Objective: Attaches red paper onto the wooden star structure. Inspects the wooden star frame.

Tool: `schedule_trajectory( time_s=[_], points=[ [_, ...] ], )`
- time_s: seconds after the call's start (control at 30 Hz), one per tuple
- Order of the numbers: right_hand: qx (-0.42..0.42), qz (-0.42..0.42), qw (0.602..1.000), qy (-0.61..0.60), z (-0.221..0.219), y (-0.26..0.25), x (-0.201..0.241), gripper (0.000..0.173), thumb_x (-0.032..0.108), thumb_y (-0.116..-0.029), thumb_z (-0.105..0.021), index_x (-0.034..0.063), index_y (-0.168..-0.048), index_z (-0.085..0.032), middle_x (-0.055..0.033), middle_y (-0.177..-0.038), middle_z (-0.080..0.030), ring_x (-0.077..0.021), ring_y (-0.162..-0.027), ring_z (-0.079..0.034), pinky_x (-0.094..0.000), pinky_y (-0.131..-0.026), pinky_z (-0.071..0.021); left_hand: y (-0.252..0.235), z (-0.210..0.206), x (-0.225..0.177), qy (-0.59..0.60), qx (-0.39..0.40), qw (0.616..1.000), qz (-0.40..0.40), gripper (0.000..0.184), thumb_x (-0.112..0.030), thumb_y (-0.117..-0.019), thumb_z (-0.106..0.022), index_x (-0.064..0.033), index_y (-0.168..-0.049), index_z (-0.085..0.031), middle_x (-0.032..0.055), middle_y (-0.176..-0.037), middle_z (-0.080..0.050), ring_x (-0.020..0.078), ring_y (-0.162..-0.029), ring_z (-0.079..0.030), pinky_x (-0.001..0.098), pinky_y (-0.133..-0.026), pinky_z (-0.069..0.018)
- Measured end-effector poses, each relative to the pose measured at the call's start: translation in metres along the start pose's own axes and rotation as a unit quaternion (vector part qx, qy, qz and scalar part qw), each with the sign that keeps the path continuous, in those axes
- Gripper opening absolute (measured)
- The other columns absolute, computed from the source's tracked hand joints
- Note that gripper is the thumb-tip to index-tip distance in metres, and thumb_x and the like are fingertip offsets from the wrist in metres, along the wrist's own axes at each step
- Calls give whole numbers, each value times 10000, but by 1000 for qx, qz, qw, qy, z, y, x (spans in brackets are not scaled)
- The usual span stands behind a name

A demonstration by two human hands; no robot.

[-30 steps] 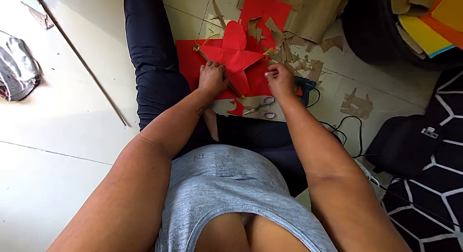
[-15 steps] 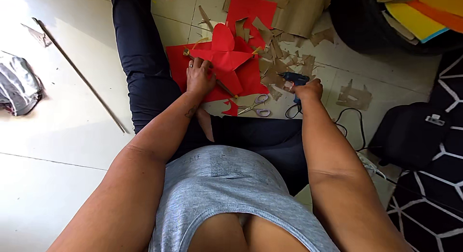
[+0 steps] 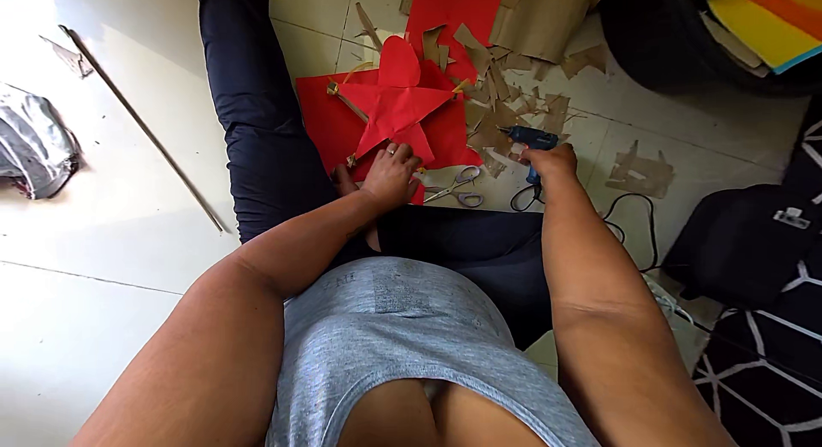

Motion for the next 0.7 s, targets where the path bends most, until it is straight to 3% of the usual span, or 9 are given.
schedule_trajectory(
  time_s=[0.07,0.2,0.33,0.43,0.53,0.6,0.67,0.7],
  points=[
    [1,15,999,34,-1,4,7,1018,393,-792,-885,-110,-1500,-353,-353,-1455,-472,-469,-1376,-468,-610,-1122,-388,2,-13,-5,-39,48,998,7,416,-233,-970,-661,-6,-1319,-644,241,-1423,-537,426,-1345,-487,557,-1075,-411],
    [-2,0,998,63,0,8,8,946,279,-805,-859,-110,-1498,-345,-348,-1443,-488,-467,-1363,-489,-606,-1104,-410,-2,-26,-9,-91,72,993,-24,458,-223,-978,-644,-42,-1396,-592,252,-1542,-437,434,-1436,-410,577,-1121,-374],
    [2,-1,1000,30,8,6,2,822,295,-837,-824,-128,-1432,-449,-359,-1451,-468,-476,-1388,-446,-632,-1114,-379,-6,-15,-3,-74,42,996,-16,413,-222,-981,-636,-33,-1348,-625,258,-1506,-472,448,-1401,-439,587,-1113,-376],
    [-45,27,998,18,35,10,5,822,347,-848,-814,-134,-1419,-470,-388,-1462,-437,-512,-1392,-421,-648,-1110,-376,-11,8,11,-61,-31,998,13,382,-224,-990,-617,-29,-1315,-662,248,-1410,-560,450,-1321,-507,591,-1068,-405],
    [-91,66,991,-66,59,18,11,781,241,-836,-811,-95,-1441,-447,-333,-1455,-459,-442,-1375,-452,-572,-1119,-392,-14,31,32,-49,-94,993,53,371,-233,-978,-626,-36,-1286,-684,228,-1320,-609,445,-1259,-537,600,-1028,-416],
    [-70,97,972,-203,56,24,15,613,119,-850,-763,-55,-1382,-511,-232,-1310,-586,-296,-1185,-580,-461,-1007,-479,-17,39,43,-33,-108,990,79,374,-242,-978,-625,-39,-1288,-680,221,-1311,-606,439,-1254,-528,593,-1025,-405],
    [28,109,933,-341,29,32,27,262,105,-937,-639,47,-1184,-573,-26,-961,-579,-93,-776,-561,-284,-710,-507,-18,44,49,-16,-121,988,96,365,-231,-972,-637,-34,-1275,-687,218,-1299,-612,434,-1233,-537,591,-1019,-402],
    [98,115,911,-384,11,40,37,145,110,-971,-580,85,-1113,-563,28,-859,-569,-60,-677,-558,-254,-641,-518,-19,45,52,-10,-126,987,101,358,-225,-971,-638,-33,-1268,-690,215,-1288,-619,431,-1222,-544,590,-1014,-405]
  ],
)
Point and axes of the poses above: each hand's wrist, its own y-axis away from the middle knuckle, its own z-axis out of the back of the hand, x = y × z, the point moved 10 cm from there along -y, towards the middle knuckle
